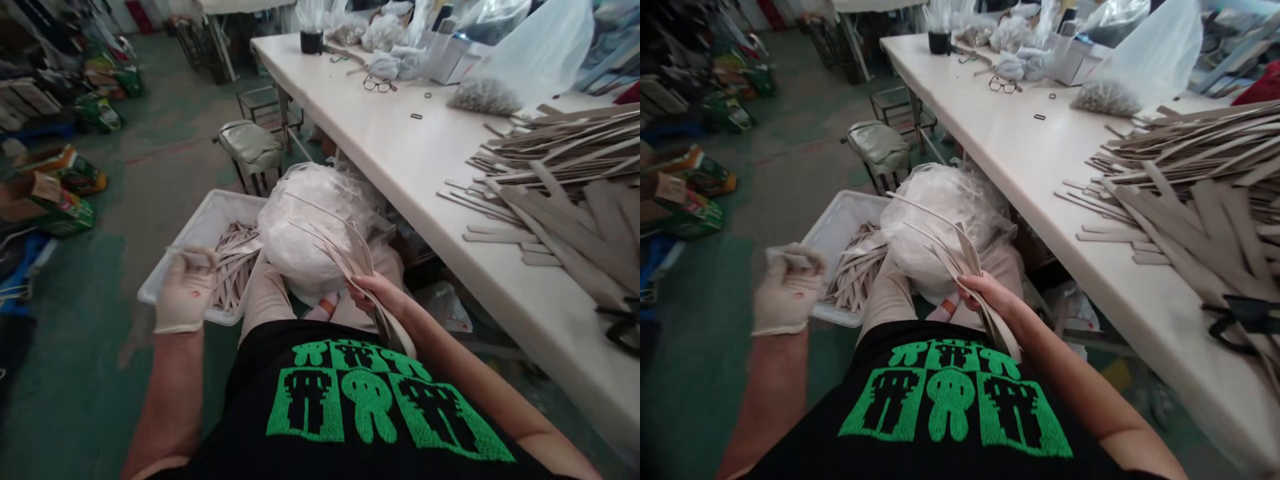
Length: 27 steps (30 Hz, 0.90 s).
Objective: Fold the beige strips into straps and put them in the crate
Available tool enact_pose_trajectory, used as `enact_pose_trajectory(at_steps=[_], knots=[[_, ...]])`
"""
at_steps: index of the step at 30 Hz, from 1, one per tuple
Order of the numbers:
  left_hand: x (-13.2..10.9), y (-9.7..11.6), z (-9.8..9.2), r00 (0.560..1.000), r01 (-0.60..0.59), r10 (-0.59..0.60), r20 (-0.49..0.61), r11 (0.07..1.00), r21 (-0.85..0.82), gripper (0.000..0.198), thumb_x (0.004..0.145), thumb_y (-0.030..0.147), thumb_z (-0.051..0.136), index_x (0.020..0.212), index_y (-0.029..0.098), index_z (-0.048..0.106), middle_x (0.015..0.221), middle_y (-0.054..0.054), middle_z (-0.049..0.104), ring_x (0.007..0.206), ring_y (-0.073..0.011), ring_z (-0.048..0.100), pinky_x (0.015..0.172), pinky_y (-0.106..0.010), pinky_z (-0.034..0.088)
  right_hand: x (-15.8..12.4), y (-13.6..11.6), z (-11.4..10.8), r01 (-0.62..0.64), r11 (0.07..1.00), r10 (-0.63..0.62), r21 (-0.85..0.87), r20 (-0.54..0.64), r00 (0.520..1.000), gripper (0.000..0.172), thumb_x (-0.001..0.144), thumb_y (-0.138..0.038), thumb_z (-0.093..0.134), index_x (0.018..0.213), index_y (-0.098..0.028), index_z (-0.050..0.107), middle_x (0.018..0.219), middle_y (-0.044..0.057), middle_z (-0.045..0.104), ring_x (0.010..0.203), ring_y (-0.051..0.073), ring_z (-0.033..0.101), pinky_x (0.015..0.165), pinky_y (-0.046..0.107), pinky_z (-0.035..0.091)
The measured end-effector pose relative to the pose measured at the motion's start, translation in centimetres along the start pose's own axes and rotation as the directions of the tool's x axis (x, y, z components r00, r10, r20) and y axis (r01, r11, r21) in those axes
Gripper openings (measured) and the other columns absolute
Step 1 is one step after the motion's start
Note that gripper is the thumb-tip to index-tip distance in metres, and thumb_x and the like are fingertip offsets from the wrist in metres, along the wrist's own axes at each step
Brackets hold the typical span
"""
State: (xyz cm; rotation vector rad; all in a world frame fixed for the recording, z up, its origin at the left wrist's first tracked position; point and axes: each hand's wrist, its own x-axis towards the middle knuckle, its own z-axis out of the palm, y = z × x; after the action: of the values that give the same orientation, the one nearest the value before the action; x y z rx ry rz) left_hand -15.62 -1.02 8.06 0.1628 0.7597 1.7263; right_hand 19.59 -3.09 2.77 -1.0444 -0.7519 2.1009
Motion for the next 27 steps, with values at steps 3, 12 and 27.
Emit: enact_pose_trajectory(at_steps=[3, 12, 27], knots=[[-1.0, 5.7, 0.8, 0.947, -0.322, 0.315, 0.067, 0.930, 0.177, 0.044, 0.107, 0.028, 0.026, 0.093, 0.019, 0.067, 0.083, 0.006, 0.075, 0.081, -0.0081, 0.071, 0.090, -0.022, 0.056, 0.5, 1.1, 0.1, -0.025, 0.997, 0.017, -0.078, -0.097, 0.995, 0.040, 0.065, -0.047, 0.082, 0.068, -0.015, 0.058, 0.053, -0.002, 0.053, 0.037, 0.004, 0.037, 0.033, 0.019, 0.026], [0.1, -3.1, -3.1, 0.916, 0.185, -0.198, -0.349, 0.980, -0.071, 0.038, 0.107, 0.028, 0.032, 0.096, 0.017, 0.066, 0.072, 0.001, 0.075, 0.067, -0.0093, 0.071, 0.075, -0.024, 0.057, 2.7, 3.2, 2.5, -0.109, 0.958, 0.070, -0.266, -0.154, 0.986, 0.035, 0.060, -0.045, 0.080, 0.068, -0.017, 0.061, 0.052, -0.001, 0.054, 0.044, 0.010, 0.043, 0.041, 0.025, 0.035], [-0.7, -9.9, -6.0, 0.871, 0.399, -0.357, -0.338, 0.915, 0.062, 0.013, 0.096, 0.023, 0.059, 0.092, 0.015, 0.069, 0.072, -0.002, 0.073, 0.064, -0.0111, 0.069, 0.078, -0.026, 0.058, 4.2, 5.6, 5.3, -0.047, 0.858, 0.005, -0.511, -0.084, 0.996, 0.040, 0.064, -0.039, 0.079, 0.097, -0.018, 0.067, 0.089, 0.004, 0.074, 0.081, 0.022, 0.066, 0.079, 0.036, 0.054]])
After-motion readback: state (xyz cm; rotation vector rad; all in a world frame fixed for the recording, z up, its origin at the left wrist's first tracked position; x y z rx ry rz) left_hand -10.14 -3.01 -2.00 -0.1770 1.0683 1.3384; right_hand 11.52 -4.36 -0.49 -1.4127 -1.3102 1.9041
